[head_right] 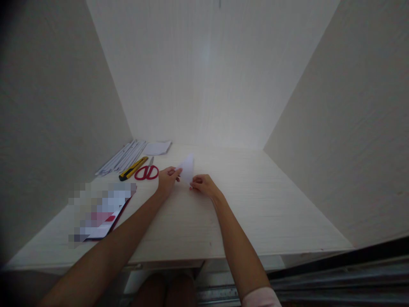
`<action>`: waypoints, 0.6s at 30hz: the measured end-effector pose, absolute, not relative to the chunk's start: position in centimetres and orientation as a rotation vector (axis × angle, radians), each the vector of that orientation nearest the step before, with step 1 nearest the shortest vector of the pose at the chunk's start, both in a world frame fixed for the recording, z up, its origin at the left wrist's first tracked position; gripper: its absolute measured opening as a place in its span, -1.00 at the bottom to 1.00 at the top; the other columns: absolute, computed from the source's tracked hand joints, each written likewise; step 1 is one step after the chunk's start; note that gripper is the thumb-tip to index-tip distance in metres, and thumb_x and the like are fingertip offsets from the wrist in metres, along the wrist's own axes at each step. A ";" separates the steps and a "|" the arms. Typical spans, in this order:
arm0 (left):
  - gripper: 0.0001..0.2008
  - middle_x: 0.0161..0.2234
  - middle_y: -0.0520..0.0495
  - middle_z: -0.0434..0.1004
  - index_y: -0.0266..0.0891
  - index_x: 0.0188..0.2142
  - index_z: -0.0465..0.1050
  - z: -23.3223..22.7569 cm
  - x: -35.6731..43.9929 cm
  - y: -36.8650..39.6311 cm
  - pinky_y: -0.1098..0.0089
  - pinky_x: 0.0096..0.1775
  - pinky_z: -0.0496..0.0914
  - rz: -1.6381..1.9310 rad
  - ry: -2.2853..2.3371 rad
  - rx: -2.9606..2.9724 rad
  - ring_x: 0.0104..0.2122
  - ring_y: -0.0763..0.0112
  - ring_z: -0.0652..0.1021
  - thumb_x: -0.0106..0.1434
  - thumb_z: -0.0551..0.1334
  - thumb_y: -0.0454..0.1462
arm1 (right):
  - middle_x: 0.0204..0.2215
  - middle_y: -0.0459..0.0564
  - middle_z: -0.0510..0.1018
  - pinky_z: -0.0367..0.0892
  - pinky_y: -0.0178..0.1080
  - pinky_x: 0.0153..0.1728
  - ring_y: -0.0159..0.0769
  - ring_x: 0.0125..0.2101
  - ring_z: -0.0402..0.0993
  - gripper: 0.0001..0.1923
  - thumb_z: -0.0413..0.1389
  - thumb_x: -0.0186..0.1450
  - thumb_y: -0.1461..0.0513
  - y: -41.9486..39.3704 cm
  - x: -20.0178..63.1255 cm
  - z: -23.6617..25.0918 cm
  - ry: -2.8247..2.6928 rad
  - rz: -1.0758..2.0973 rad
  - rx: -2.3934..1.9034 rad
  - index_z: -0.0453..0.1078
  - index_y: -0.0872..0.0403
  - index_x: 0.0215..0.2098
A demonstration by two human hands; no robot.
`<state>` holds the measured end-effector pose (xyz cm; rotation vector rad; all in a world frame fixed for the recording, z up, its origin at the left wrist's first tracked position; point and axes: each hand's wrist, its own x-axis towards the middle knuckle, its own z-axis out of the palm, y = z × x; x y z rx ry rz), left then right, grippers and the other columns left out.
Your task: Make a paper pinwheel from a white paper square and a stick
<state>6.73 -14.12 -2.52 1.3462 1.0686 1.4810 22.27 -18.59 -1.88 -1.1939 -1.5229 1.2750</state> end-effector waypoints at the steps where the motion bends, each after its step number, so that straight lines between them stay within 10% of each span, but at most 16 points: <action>1: -0.80 -0.74 0.09 0.32 -0.32 -0.60 0.33 -2.5 6.6 -14.0 0.55 -0.70 0.19 1.492 1.073 1.340 -0.76 0.59 0.32 -0.05 0.23 -0.20 | -0.61 -0.12 0.41 0.06 -0.42 -0.66 -0.54 -0.68 0.21 -0.72 0.16 -0.04 0.16 -18.7 22.2 -1.9 -1.512 1.282 -1.169 0.27 0.14 -0.41; 6: -0.81 -0.74 0.10 0.30 -0.32 -0.60 0.31 -2.5 6.2 -13.7 0.55 -0.70 0.22 1.604 1.107 1.182 -0.76 0.58 0.33 -0.06 0.23 -0.22 | -0.62 -0.21 0.41 0.15 -0.42 -0.63 -0.50 -0.67 0.27 -0.37 0.20 -0.09 0.24 -19.4 22.5 -1.7 -1.533 1.359 -1.076 0.05 0.04 -0.08; 18: -0.77 -0.68 0.09 0.33 -0.33 -0.51 0.37 -2.2 7.2 -14.5 0.51 -0.62 0.31 1.352 0.906 1.228 -0.69 0.55 0.38 -0.10 0.27 -0.18 | -0.67 -0.30 0.29 0.07 -0.46 -0.66 -0.54 -0.70 0.16 -0.41 0.06 0.03 0.24 -18.4 21.1 -2.0 -1.348 1.042 -1.057 -0.07 -0.01 -0.01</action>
